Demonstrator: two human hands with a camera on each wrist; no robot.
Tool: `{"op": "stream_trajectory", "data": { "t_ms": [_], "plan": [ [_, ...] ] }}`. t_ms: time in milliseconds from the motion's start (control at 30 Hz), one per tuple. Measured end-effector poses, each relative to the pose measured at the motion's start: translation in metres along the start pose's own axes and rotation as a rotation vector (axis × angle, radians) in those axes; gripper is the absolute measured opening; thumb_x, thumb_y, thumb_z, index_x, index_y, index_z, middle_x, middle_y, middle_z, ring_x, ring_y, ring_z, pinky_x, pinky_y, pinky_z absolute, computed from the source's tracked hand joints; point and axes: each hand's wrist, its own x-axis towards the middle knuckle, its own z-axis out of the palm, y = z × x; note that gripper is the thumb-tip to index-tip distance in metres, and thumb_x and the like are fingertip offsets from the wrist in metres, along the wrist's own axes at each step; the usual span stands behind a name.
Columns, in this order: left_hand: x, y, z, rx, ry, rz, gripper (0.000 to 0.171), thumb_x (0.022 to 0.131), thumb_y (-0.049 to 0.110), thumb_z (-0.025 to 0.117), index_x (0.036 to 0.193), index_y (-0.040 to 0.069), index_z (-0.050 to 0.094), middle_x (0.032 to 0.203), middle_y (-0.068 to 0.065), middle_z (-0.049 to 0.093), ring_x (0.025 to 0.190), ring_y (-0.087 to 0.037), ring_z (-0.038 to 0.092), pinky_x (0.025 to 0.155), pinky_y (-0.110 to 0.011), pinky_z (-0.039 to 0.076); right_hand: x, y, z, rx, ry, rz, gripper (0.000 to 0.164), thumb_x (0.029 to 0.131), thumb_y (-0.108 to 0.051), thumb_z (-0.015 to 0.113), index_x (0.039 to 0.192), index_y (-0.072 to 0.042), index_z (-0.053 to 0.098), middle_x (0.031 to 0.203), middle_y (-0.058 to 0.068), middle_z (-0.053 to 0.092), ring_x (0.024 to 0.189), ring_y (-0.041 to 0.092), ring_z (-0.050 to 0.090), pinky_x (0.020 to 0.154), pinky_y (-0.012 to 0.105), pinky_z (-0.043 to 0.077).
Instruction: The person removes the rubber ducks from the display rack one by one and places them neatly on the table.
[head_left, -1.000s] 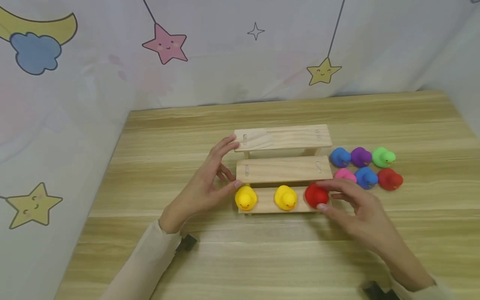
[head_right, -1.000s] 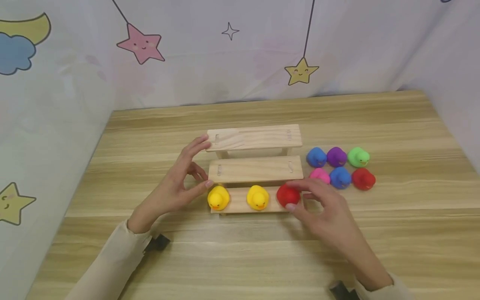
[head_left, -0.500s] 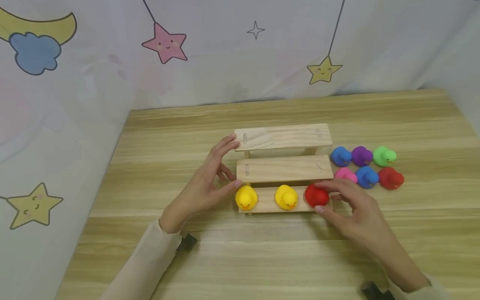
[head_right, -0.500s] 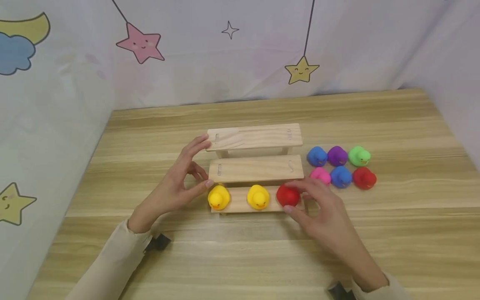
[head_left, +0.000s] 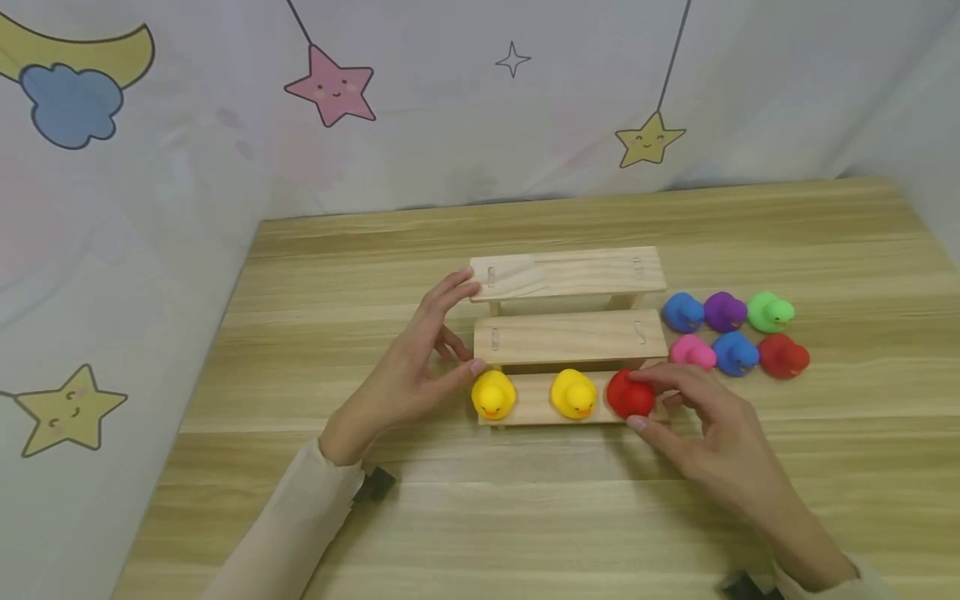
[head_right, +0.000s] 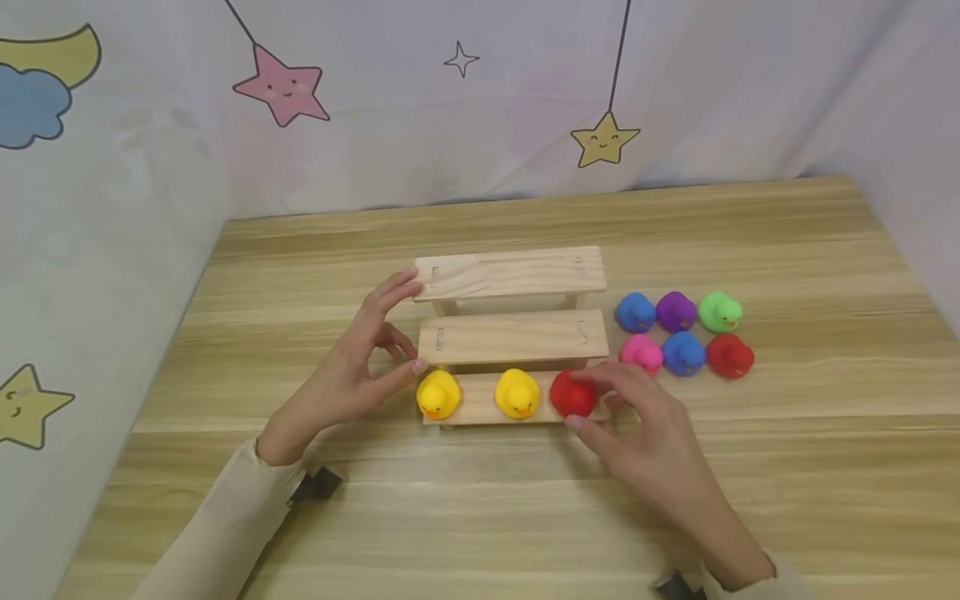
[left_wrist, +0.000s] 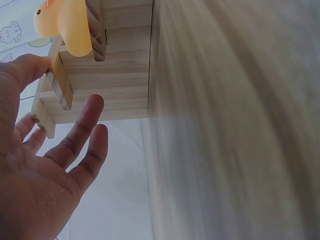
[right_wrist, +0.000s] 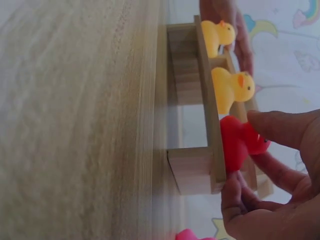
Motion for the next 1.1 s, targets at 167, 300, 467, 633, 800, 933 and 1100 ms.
{"op": "stream_trajectory", "data": {
  "t_ms": [167,300,467,633,800,933,1100],
  "plan": [
    [0.0,0.0,0.0,-0.001,-0.002,-0.003,0.087,0.095,0.004,0.078,0.167,0.013,0.03,0.18,-0.007,0.02,0.085,-0.012,0.071,0.079,-0.039,0.062,-0.004,0.0,0.0,0.029,0.022,0.011,0.056,0.083,0.001,0.089,0.131,-0.022,0.072,0.124,-0.007,0.074,0.103,-0.003,0.066,0.098,0.005,0.048],
    [0.001,0.002,0.0,-0.004,-0.003,-0.003,0.087,0.095,0.004,0.078,0.167,0.012,0.03,0.18,-0.007,0.02,0.085,-0.013,0.07,0.079,-0.039,0.062,-0.008,0.0,-0.002,0.072,0.033,0.041,0.055,0.083,0.004,0.088,0.131,-0.019,0.073,0.124,-0.011,0.073,0.105,-0.003,0.066,0.1,0.006,0.049],
    [0.001,0.003,-0.001,-0.006,-0.004,-0.002,0.088,0.095,0.004,0.078,0.167,0.012,0.029,0.18,-0.007,0.02,0.084,-0.013,0.07,0.079,-0.04,0.062,-0.011,0.002,-0.007,0.123,0.043,0.066,0.056,0.083,0.009,0.086,0.132,-0.013,0.071,0.124,-0.011,0.074,0.106,-0.001,0.069,0.104,0.006,0.048],
    [0.001,0.003,0.0,-0.007,-0.006,-0.006,0.088,0.095,0.004,0.079,0.167,0.012,0.029,0.181,-0.006,0.019,0.085,-0.013,0.07,0.08,-0.04,0.062,-0.014,0.004,-0.016,0.135,0.055,0.095,0.058,0.083,0.012,0.085,0.134,-0.01,0.069,0.13,-0.008,0.071,0.111,0.001,0.068,0.105,0.005,0.047],
    [0.001,0.002,0.0,-0.011,-0.002,0.0,0.087,0.095,0.003,0.078,0.167,0.012,0.03,0.18,-0.007,0.02,0.084,-0.013,0.069,0.079,-0.04,0.063,-0.018,0.01,-0.025,0.131,0.069,0.113,0.056,0.084,0.014,0.083,0.135,-0.006,0.068,0.131,-0.006,0.071,0.112,0.001,0.069,0.102,0.007,0.05],
    [0.0,0.001,0.0,-0.019,0.0,0.002,0.087,0.095,0.002,0.078,0.167,0.012,0.03,0.18,-0.007,0.02,0.083,-0.013,0.069,0.079,-0.041,0.064,-0.021,0.015,-0.031,0.114,0.074,0.143,0.054,0.086,0.01,0.082,0.136,-0.007,0.068,0.131,-0.009,0.074,0.112,-0.001,0.071,0.101,0.006,0.05],
    [0.001,0.002,0.0,-0.022,-0.001,0.001,0.087,0.095,0.003,0.078,0.167,0.012,0.03,0.181,-0.006,0.02,0.083,-0.012,0.068,0.08,-0.04,0.064,-0.026,0.023,-0.035,0.096,0.093,0.187,0.054,0.088,0.008,0.083,0.137,-0.006,0.068,0.126,-0.017,0.074,0.108,-0.003,0.071,0.101,0.004,0.049]
  ]
}}
